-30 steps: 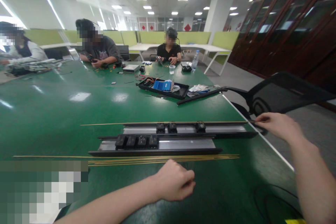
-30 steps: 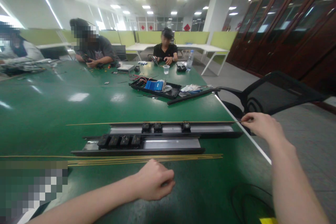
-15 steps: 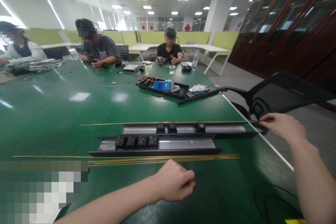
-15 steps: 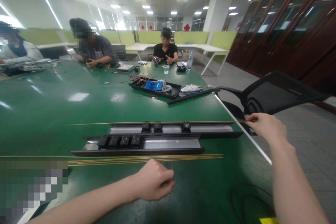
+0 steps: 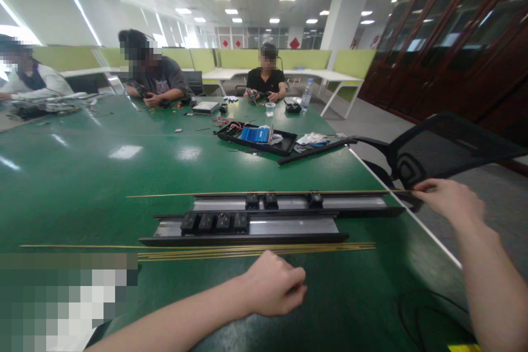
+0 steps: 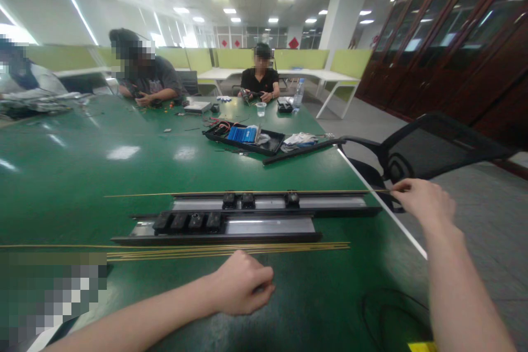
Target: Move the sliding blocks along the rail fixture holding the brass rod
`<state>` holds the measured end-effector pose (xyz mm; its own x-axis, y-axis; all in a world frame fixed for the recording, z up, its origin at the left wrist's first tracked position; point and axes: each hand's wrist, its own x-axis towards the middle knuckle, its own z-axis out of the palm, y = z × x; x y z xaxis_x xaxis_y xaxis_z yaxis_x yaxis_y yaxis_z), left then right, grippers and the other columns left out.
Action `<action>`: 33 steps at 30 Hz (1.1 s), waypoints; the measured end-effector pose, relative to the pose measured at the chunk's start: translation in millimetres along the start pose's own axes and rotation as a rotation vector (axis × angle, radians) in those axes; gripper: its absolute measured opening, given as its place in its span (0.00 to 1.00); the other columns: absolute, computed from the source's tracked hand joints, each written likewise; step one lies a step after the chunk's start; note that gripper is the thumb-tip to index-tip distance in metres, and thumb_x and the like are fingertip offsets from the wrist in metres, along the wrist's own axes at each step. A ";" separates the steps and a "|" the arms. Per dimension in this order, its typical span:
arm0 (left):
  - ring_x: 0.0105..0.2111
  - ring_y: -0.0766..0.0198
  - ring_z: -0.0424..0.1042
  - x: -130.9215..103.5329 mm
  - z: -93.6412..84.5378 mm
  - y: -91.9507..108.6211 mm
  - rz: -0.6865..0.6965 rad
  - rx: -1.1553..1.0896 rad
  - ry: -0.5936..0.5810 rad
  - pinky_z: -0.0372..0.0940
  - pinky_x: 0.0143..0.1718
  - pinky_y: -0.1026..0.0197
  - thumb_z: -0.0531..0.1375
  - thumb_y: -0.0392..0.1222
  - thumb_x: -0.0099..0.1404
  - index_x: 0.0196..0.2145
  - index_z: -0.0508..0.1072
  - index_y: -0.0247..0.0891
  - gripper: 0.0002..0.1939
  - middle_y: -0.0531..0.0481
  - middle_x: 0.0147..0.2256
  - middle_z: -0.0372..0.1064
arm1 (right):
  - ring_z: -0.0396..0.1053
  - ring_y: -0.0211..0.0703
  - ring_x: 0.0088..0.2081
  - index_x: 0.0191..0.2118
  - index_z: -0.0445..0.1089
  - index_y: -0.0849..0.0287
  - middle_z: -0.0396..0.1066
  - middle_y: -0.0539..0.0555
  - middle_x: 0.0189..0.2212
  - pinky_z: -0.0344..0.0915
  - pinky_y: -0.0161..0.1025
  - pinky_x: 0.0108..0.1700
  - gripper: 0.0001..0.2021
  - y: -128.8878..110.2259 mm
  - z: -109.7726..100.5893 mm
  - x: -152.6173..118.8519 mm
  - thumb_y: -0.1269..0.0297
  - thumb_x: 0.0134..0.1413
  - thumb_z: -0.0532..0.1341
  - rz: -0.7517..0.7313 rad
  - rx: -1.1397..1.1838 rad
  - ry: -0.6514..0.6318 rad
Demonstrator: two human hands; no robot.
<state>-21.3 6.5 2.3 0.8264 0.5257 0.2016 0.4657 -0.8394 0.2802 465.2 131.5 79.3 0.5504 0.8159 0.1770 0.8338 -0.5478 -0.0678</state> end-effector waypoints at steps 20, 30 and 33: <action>0.21 0.66 0.70 0.1 -0.7 0.5 -0.002 -0.020 -0.002 0.42 0.22 0.59 0.58 0.43 0.68 0.29 0.62 0.40 0.11 0.56 0.24 0.73 | 0.74 0.59 0.39 0.43 0.80 0.45 0.79 0.60 0.44 0.67 0.50 0.34 0.21 11.4 10.6 10.5 0.44 0.46 0.62 0.138 0.040 0.034; 0.21 0.66 0.71 -0.3 0.2 0.8 0.001 -0.007 -0.004 0.43 0.22 0.59 0.58 0.43 0.68 0.29 0.63 0.40 0.11 0.56 0.23 0.72 | 0.74 0.63 0.47 0.49 0.78 0.45 0.78 0.60 0.50 0.69 0.52 0.39 0.24 9.9 7.7 5.2 0.43 0.49 0.60 0.190 0.054 0.015; 0.21 0.66 0.70 -0.1 -0.7 1.1 0.003 -0.006 -0.010 0.44 0.22 0.59 0.58 0.43 0.68 0.29 0.63 0.41 0.11 0.55 0.23 0.72 | 0.74 0.64 0.48 0.50 0.78 0.46 0.77 0.62 0.50 0.69 0.52 0.40 0.24 8.5 6.5 2.2 0.42 0.51 0.59 0.189 0.053 0.024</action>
<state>-21.1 5.7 3.3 0.8308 0.5221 0.1929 0.4616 -0.8400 0.2852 473.7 129.9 72.7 0.6965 0.6947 0.1799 0.7174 -0.6796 -0.1534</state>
